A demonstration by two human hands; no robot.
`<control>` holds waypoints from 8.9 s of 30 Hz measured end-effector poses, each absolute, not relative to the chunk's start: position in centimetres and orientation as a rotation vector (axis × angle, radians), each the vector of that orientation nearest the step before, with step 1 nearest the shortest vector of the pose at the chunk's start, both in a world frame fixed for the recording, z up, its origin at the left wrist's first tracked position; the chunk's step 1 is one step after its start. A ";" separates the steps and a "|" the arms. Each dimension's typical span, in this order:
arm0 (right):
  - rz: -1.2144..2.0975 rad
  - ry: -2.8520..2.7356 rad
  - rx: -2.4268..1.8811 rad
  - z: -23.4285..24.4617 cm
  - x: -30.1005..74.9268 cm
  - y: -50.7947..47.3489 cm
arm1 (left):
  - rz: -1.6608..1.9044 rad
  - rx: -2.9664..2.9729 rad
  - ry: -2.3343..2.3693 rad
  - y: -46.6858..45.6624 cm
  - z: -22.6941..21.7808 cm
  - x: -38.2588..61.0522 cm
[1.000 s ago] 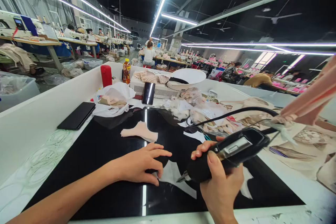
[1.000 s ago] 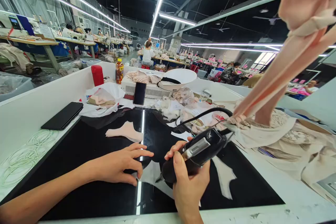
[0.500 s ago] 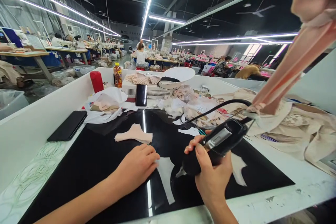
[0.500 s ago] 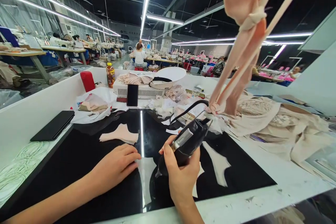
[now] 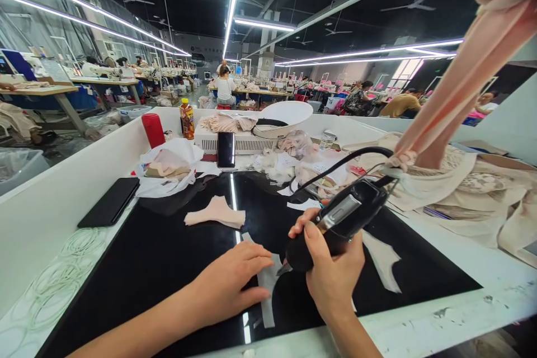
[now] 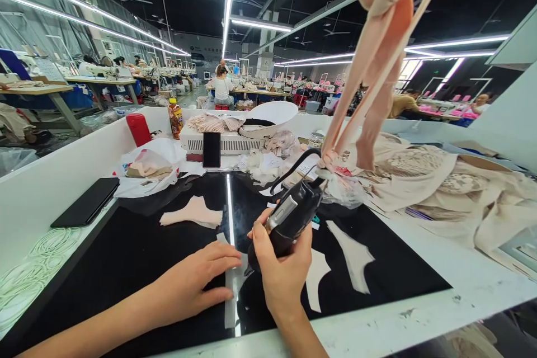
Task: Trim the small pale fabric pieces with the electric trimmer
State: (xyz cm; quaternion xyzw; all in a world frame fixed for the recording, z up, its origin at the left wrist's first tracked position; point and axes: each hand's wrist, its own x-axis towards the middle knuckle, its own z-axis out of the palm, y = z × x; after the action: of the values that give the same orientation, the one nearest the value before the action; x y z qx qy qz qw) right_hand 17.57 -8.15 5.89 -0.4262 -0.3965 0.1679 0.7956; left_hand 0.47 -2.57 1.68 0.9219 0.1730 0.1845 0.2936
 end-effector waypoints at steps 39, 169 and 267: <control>0.440 -0.867 -0.862 5.1 17.8 -9.3 | 0.100 2.483 0.517 -3.6 2.5 1.1; 0.420 -0.926 -0.969 5.0 17.1 -11.3 | 0.197 2.470 0.384 -3.3 2.0 0.3; 0.151 -0.777 -1.096 4.9 22.8 -11.0 | 0.137 2.474 0.290 -3.6 2.1 0.6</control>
State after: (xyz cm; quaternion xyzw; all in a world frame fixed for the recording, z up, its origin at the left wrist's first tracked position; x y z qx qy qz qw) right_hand 22.80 -10.98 4.87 -0.5074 -0.3594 0.0698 0.7801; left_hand 0.55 -3.64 2.10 0.9403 0.1102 0.0519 0.3179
